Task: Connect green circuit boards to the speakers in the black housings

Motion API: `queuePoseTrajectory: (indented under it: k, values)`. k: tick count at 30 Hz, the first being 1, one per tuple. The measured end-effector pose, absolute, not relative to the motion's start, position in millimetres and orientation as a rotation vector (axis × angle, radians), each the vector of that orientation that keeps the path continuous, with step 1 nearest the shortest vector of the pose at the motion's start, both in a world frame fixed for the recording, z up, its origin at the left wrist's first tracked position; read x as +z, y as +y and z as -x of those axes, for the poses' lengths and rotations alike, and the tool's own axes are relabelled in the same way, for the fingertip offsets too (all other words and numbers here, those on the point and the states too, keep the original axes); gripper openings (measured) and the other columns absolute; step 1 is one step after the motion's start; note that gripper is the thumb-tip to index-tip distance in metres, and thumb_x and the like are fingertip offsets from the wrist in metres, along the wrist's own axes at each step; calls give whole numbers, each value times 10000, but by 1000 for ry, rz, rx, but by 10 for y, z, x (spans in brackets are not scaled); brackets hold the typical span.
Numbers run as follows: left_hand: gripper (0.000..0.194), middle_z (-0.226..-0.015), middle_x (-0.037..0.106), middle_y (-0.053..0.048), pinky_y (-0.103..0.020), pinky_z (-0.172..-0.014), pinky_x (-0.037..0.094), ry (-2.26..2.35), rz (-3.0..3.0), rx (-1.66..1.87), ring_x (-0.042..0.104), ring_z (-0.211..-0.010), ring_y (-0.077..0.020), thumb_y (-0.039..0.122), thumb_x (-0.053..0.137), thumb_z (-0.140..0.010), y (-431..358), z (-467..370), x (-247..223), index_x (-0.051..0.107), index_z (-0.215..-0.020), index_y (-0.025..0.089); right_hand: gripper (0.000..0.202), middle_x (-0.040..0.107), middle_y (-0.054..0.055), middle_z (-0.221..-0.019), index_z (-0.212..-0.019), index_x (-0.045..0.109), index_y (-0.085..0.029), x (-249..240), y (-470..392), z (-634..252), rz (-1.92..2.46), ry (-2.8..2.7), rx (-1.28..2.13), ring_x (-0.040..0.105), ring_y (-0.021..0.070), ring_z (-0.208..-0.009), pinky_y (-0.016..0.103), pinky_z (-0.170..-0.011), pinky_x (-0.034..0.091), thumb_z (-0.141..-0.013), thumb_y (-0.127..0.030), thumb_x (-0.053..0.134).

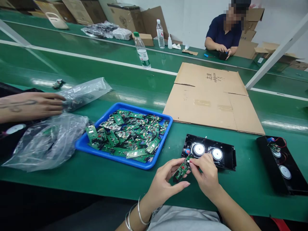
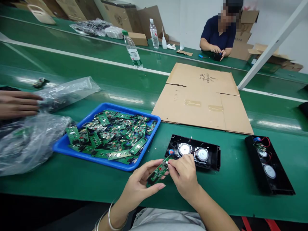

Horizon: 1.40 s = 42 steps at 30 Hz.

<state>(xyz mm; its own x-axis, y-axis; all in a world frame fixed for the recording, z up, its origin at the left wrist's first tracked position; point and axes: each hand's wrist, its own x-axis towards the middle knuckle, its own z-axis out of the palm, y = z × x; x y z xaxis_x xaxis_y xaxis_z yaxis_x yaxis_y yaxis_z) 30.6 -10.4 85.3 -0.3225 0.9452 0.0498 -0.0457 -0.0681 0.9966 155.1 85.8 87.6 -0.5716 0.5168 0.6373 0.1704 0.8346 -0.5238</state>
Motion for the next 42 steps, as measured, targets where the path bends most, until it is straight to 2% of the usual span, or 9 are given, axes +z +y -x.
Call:
queuePoseTrajectory:
  k: [3,6,9,11,19,25,35,42]
  values:
    - [327,-944,649,-49,-274,-641,571,1442,-1107,1592,649,-766,-177,258,718,-691,-91,-330,767,625,-1001,211,93,564,-5,-622,-838,557,-152,866,850,-1525,498,-2160,496,417,116,-577,278,-603,321,-882,-107,488]
    - [220,-932,648,-59,-309,-766,538,1627,-1258,1562,625,-860,-190,272,642,-770,-66,-283,724,646,-980,209,94,563,-6,-619,-842,554,-154,840,841,-1516,506,-2181,478,407,117,-573,282,-604,312,-882,-105,485]
    - [242,-1084,612,-90,-346,-895,482,1632,-1378,1459,576,-1027,-209,283,573,-823,-45,-189,728,616,-1050,210,100,533,-13,-599,-833,560,-156,831,842,-1518,523,-2206,494,397,116,-573,281,-607,306,-885,-115,485]
    - [262,-1114,617,-85,-343,-925,465,1596,-1428,1377,566,-1060,-199,266,542,-845,-41,-135,743,579,-1099,213,107,498,-23,-574,-816,564,-156,839,843,-1518,518,-2226,507,388,112,-565,277,-605,302,-886,-127,488]
    - [304,-1119,631,-81,-316,-911,479,1592,-1546,1243,577,-1056,-193,285,518,-861,-55,-103,787,537,-1153,204,123,481,-33,-562,-835,579,-154,866,846,-1515,504,-2234,509,384,103,-554,267,-597,298,-898,-140,475]
    - [321,-1143,614,-89,-350,-924,471,1576,-1515,1205,563,-1080,-217,290,484,-873,-42,-119,821,528,-1181,210,146,495,-28,-567,-790,574,-162,856,844,-1539,518,-2246,527,390,106,-554,271,-600,308,-897,-148,476]
    - [369,-1179,582,-86,-335,-945,449,1571,-1503,1108,533,-1117,-210,283,461,-883,-24,-125,855,481,-1246,221,130,546,0,-614,-832,589,-144,836,858,-1574,476,-2286,461,399,117,-579,285,-597,307,-893,-133,475]
    - [398,-1186,556,-78,-329,-944,442,1563,-1494,1009,521,-1118,-205,277,446,-887,-24,-108,872,449,-1284,241,145,512,-4,-587,-926,618,-124,825,850,-1587,478,-2286,463,396,119,-570,284,-586,300,-893,-129,476]
